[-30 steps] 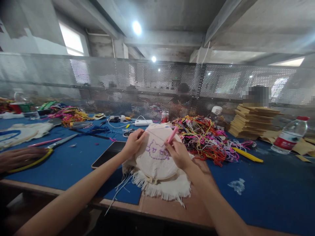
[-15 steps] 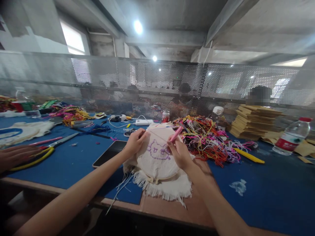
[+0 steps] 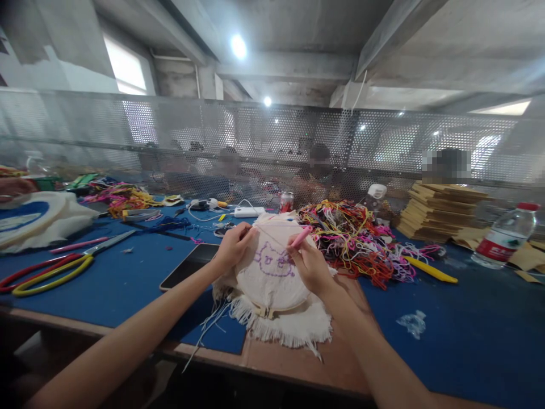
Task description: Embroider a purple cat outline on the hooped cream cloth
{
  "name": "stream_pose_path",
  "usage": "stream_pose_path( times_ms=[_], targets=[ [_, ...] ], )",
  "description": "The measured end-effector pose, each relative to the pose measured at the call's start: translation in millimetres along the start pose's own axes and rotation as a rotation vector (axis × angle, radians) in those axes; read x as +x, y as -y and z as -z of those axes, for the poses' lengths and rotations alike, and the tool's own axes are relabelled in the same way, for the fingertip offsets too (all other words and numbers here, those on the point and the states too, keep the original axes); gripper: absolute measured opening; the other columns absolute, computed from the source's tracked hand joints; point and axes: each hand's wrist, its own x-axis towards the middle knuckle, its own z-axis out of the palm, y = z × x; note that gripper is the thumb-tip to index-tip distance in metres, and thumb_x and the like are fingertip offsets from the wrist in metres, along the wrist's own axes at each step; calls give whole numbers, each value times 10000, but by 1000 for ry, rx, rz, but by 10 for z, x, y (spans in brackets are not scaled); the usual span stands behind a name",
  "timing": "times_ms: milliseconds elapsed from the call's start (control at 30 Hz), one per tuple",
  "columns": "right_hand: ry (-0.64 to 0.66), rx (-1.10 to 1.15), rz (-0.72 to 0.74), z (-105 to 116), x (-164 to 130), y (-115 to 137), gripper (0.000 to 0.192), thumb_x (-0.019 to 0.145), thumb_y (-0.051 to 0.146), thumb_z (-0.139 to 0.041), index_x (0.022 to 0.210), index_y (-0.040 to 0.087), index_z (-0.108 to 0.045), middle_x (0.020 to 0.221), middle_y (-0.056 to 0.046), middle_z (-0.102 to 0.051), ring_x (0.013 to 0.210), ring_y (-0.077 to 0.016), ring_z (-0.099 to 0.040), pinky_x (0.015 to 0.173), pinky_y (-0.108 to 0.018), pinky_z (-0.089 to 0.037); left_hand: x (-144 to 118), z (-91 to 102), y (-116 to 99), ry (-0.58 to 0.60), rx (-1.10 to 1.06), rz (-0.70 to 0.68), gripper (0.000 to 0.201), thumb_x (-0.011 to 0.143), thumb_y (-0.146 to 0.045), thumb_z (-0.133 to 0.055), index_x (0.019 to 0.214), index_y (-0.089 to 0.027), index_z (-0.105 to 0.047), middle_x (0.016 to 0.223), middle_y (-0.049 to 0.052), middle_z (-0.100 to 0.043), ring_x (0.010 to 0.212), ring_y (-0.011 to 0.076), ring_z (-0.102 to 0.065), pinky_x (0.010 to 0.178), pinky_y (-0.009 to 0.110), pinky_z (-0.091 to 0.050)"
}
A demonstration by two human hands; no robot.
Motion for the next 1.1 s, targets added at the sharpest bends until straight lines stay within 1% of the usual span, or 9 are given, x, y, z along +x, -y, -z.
stream_pose_path(
  times_ms=[133,300,600,833,933,1100],
  targets=[
    [23,-82,-9,8,-4,19,294,904,450,-305,854,213,-472,710,-21,-591,621,-160,-561,624,-273,-433,-1,-4,4,0,5,6,267,848,-401,-408,735,-180,-506,576,-37,-459,552,112,-414,561,230,-300],
    [50,-113,-43,15,-5,25,307,904,470,-292,860,216,-459,675,-8,-593,590,-161,-558,595,-259,-401,3,-10,11,2,5,3,276,849,-405,-405,727,-178,-505,569,-38,-452,542,109,-406,554,230,-293],
    [122,-183,-1,53,-16,141,262,898,426,-343,847,216,-492,699,-6,-608,599,-149,-561,619,-252,-390,-7,0,5,1,12,-3,276,856,-398,-394,752,-175,-518,597,-29,-474,565,113,-421,563,231,-300],
    [115,-199,25,58,-14,141,259,892,414,-352,833,218,-511,689,0,-603,583,-143,-550,615,-249,-391,-9,0,0,1,6,2,279,859,-401,-395,757,-176,-524,617,-22,-501,577,116,-439,569,233,-311],
    [112,-219,48,55,-11,119,259,881,422,-373,837,216,-525,716,-9,-614,611,-149,-560,624,-250,-399,-9,0,-4,-2,0,0,276,861,-397,-397,759,-175,-525,624,-21,-509,583,115,-445,575,233,-318],
    [100,-200,57,55,-13,133,251,868,416,-403,817,212,-539,702,-8,-600,596,-141,-549,616,-247,-408,-15,-1,-5,-10,-10,-6,283,862,-402,-400,744,-174,-519,607,-27,-483,570,111,-427,560,232,-306]
  ],
)
